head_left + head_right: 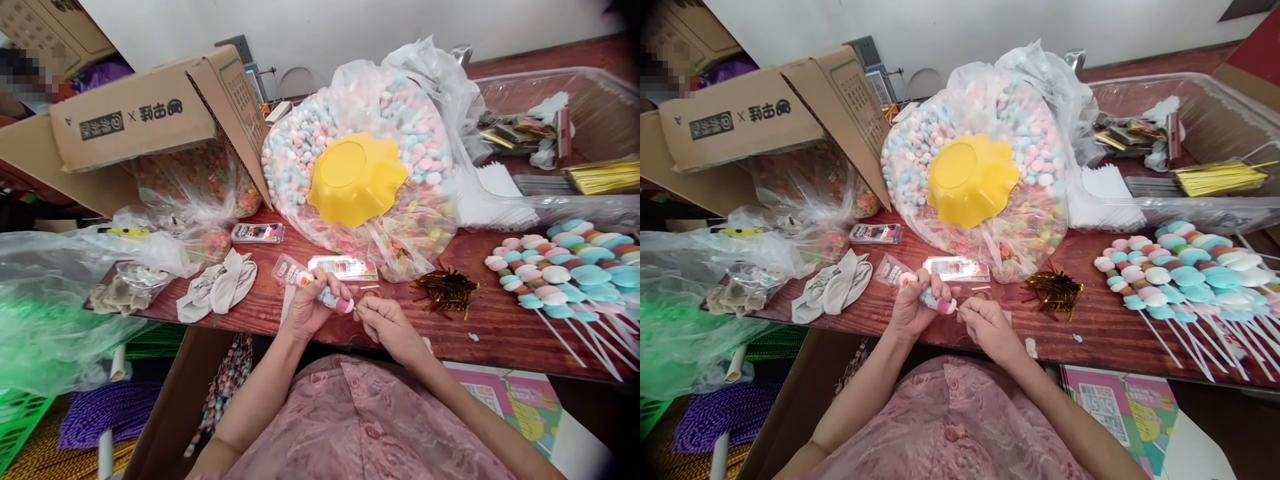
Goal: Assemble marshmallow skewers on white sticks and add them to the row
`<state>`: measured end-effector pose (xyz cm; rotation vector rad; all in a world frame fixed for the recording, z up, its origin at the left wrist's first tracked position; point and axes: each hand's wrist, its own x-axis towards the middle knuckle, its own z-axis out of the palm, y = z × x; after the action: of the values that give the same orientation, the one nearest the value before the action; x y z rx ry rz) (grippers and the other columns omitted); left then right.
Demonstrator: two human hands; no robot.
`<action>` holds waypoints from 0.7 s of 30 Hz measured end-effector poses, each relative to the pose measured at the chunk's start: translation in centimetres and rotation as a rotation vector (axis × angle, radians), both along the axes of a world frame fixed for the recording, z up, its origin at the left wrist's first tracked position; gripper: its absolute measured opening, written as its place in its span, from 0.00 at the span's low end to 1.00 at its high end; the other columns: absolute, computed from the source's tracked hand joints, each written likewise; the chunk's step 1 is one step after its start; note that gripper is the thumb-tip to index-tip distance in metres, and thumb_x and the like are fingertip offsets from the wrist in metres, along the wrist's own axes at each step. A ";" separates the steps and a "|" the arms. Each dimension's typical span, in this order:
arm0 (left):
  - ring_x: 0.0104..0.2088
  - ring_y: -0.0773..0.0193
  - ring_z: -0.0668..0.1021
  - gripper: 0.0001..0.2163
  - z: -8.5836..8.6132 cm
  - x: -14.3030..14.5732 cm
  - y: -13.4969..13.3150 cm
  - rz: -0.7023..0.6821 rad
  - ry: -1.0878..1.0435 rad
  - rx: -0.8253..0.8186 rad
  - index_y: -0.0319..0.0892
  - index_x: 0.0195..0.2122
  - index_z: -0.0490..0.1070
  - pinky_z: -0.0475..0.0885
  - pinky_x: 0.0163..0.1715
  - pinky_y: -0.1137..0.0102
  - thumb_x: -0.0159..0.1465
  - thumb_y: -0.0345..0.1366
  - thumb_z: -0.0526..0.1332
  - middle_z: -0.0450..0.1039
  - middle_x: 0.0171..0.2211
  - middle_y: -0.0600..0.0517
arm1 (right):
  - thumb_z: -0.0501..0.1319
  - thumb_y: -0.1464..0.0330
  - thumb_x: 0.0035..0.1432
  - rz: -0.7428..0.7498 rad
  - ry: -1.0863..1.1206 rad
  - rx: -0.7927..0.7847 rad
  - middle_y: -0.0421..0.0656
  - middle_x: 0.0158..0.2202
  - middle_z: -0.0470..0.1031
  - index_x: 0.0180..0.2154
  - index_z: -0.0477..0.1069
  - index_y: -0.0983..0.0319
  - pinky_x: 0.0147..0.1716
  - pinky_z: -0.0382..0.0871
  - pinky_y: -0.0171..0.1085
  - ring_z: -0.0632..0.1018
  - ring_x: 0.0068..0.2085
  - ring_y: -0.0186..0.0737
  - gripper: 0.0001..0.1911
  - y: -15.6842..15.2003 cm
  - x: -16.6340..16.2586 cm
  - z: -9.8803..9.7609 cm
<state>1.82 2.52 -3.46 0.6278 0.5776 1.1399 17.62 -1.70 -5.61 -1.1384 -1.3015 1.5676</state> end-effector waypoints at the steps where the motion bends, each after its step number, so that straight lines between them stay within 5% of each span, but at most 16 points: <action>1: 0.27 0.63 0.76 0.21 0.1 0.3 -0.1 -0.020 -0.001 0.005 0.42 0.23 0.61 0.73 0.45 0.58 0.51 0.47 0.73 0.68 0.22 0.56 | 0.54 0.54 0.63 -0.020 -0.022 0.039 0.32 0.15 0.54 0.27 0.64 0.60 0.17 0.49 0.32 0.55 0.17 0.29 0.19 0.0 -0.5 0.1; 6: 0.30 0.64 0.77 0.16 0.4 0.5 0.1 0.048 -0.072 -0.013 0.41 0.24 0.66 0.73 0.48 0.59 0.55 0.43 0.71 0.69 0.24 0.56 | 0.54 0.63 0.66 -0.140 -0.315 0.372 0.39 0.25 0.70 0.33 0.71 0.61 0.30 0.64 0.34 0.71 0.27 0.34 0.12 0.2 -0.6 0.7; 9: 0.32 0.64 0.77 0.14 0.2 0.0 0.5 0.180 -0.085 -0.059 0.41 0.25 0.67 0.72 0.49 0.60 0.56 0.41 0.71 0.71 0.26 0.56 | 0.56 0.67 0.66 -0.155 -0.499 0.568 0.43 0.32 0.75 0.37 0.73 0.61 0.36 0.65 0.36 0.74 0.33 0.37 0.08 -0.2 0.6 0.2; 12: 0.29 0.66 0.76 0.14 0.0 0.1 0.4 0.203 -0.087 -0.059 0.41 0.24 0.66 0.72 0.49 0.60 0.56 0.39 0.70 0.69 0.24 0.57 | 0.55 0.69 0.66 -0.090 -0.581 0.649 0.42 0.28 0.73 0.31 0.72 0.62 0.31 0.62 0.36 0.72 0.29 0.36 0.11 -0.8 1.1 -0.7; 17: 0.20 0.70 0.70 0.18 0.0 1.7 -0.5 0.041 -0.038 -0.042 0.42 0.24 0.60 0.73 0.47 0.60 0.54 0.40 0.71 0.62 0.19 0.61 | 0.55 0.66 0.63 -0.042 -0.321 0.351 0.36 0.19 0.60 0.23 0.65 0.61 0.22 0.54 0.33 0.61 0.21 0.31 0.16 -0.6 -0.3 -0.6; 21: 0.25 0.69 0.72 0.18 -0.5 2.8 -1.0 0.060 0.020 -0.058 0.42 0.24 0.61 0.72 0.47 0.63 0.53 0.42 0.72 0.64 0.22 0.59 | 0.57 0.60 0.61 -0.056 -0.102 0.163 0.35 0.17 0.57 0.20 0.61 0.61 0.20 0.54 0.32 0.60 0.21 0.30 0.19 0.3 -1.3 0.2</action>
<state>4.61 1.55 -3.92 0.5756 0.6483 1.1696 16.32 -1.38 -5.44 -1.1542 -1.4240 1.3517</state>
